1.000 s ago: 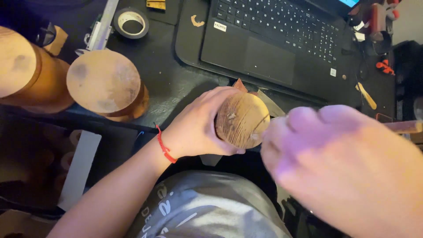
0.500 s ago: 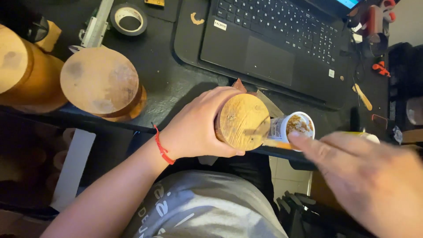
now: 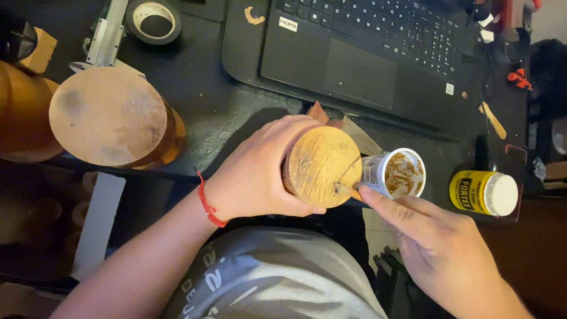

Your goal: The person stirs a brown substance in a small white cup using a wooden stick. They then apply the substance to the top surface of a cylindrical wooden object, focusing on filling small holes and spreading the material across the wood grain.

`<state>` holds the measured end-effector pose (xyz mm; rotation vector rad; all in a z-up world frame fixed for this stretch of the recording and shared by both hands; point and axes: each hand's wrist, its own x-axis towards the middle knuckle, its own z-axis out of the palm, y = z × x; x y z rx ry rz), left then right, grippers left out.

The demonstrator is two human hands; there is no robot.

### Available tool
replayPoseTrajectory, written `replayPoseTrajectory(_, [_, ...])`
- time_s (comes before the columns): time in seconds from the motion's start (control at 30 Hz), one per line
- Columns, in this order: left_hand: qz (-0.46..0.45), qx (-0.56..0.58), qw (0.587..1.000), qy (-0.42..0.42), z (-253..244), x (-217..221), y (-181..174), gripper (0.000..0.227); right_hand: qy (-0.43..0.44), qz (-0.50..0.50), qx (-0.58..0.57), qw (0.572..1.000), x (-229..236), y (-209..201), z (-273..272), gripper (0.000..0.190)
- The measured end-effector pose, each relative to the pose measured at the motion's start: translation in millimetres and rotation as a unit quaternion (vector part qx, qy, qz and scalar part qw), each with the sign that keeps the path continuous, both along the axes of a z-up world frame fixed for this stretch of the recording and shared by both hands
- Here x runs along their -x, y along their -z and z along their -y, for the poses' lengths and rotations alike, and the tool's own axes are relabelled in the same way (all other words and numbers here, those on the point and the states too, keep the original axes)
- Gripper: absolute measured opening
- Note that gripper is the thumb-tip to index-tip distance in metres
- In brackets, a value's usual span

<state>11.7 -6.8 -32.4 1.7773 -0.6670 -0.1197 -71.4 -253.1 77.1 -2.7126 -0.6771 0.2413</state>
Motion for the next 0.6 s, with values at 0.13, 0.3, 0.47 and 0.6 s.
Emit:
replayPoseTrajectory(0.13, [-0.003,0.01,1.0,0.001,-0.6,-0.1,-2.7,0.096,0.004,0.008,0.03,1.0,5.9,9.6,8.2,0.068])
replayPoseTrajectory(0.3, [0.005,0.016,1.0,0.003,-1.0,-0.7,-1.1,0.096,0.009,0.033,0.041,0.999,9.9,14.1,9.6,0.065])
replayPoseTrajectory(0.47, [0.0,0.004,1.0,0.0,-1.0,-0.1,-0.2,0.098,-0.021,0.147,0.118,0.982,12.2,18.3,7.7,0.051])
replayPoseTrajectory(0.6, [0.007,0.001,1.0,-0.002,0.3,-0.4,-2.0,0.097,-0.015,0.19,0.099,0.977,12.8,23.4,5.4,0.049])
